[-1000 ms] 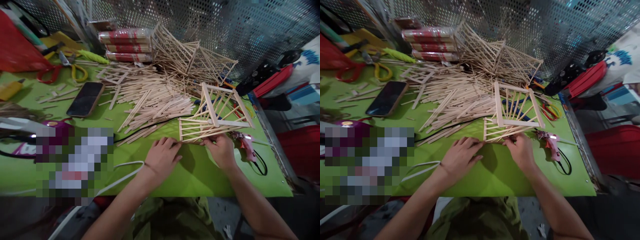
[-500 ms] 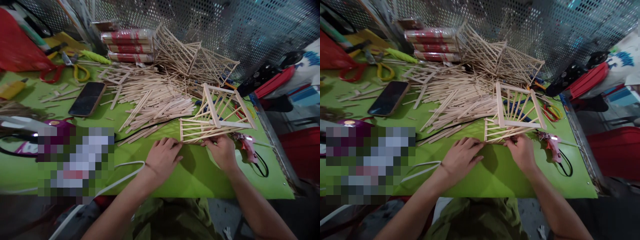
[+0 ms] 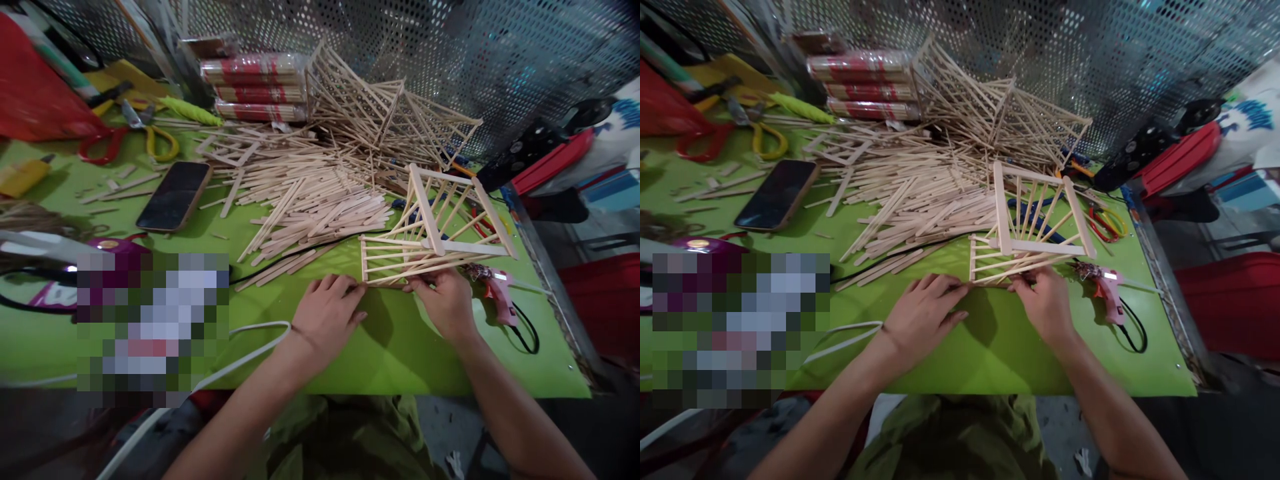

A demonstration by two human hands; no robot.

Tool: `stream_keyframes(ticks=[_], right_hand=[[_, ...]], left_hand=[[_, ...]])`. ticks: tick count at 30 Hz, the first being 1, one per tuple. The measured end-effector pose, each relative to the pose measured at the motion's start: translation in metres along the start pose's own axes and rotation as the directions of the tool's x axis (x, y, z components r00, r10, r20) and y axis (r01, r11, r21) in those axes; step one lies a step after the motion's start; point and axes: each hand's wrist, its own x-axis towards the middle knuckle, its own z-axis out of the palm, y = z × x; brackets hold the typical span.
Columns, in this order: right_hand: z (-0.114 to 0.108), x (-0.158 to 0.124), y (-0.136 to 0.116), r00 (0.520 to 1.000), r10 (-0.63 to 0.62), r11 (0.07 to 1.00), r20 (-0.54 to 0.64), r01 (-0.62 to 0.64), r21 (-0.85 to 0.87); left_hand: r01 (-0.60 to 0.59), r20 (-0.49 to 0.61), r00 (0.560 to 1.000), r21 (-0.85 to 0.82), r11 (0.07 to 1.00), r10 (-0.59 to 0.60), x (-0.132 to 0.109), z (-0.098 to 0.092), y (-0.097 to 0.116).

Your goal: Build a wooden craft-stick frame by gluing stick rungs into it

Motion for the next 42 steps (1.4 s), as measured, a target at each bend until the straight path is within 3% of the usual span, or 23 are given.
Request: stream_keyframes(ticks=[31,42], right_hand=[[0.0009,-0.001,0.0012,1.0,-0.001,1.0,0.004,0.001,-0.018],[0.0011,-0.001,-0.001,1.0,0.016,1.0,0.006,-0.016,-0.025]], left_hand=[[0.004,0.012,1.0,0.013,1.0,-0.004,-0.0014,-0.0008,0.0002],[-0.017,-0.036,0.999,0.014,1.0,0.018,-0.0026,0.0036,-0.0017]])
